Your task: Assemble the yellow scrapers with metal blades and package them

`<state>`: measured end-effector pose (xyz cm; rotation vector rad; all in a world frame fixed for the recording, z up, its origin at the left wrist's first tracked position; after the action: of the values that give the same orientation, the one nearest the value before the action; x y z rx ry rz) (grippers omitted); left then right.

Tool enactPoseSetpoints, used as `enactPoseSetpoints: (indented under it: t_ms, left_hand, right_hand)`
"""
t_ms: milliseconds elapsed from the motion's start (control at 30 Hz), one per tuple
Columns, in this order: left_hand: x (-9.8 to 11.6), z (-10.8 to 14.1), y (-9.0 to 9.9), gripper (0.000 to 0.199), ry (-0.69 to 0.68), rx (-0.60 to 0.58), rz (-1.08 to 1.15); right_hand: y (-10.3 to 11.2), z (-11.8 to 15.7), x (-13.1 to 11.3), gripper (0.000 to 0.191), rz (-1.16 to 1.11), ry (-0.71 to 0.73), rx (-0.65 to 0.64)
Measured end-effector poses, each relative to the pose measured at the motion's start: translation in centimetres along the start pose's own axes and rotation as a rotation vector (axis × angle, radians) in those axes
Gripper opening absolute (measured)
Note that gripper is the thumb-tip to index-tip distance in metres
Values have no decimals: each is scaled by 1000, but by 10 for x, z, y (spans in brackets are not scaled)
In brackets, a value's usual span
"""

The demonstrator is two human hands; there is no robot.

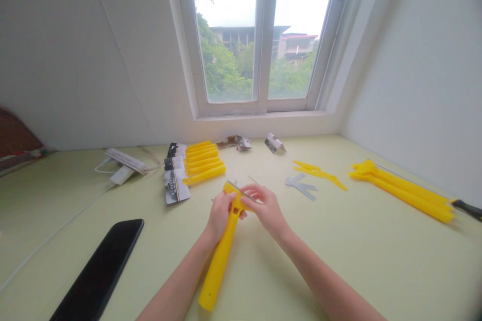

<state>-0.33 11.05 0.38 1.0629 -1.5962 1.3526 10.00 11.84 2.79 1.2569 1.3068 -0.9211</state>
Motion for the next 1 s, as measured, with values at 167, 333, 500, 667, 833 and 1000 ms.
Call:
enactPoseSetpoints:
  t_ms: [167,333,500,667,833,1000]
  left_hand:
    - [-1,-2,1,19,-1,5,-26]
    - [-1,-4,1,18,4,-4,-58]
    - [-3,-3,-4,20,34,-48,-73]
    - [-1,2,-14,20,36,-113,-64]
    - [-3,6,-18,22,130,-168,-108]
    - [-16,13,-24,24,258,-280,-185]
  right_hand:
    - [0,-1,-2,19,-5,7,4]
    - [-1,-3,2,23,-21,-26,-23]
    - [-2,-3,11,23,-45,-149,-64]
    - [-16,3,3,18,-241,-223,-270]
    - [5,-1,14,17,-120,-312,-128]
    - [15,-6,21,16,-125,-317,-69]
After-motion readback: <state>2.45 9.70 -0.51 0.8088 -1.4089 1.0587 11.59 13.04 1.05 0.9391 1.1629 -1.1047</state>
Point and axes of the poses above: each hand's wrist, its own z-axis away from the middle knuckle, its own y-axis out of the back of the hand, x = y × z, the point moved 10 cm from there along -z, towards the middle knuckle, and after that the axes turned 4 degrees about -y, right-handed, at the moved point
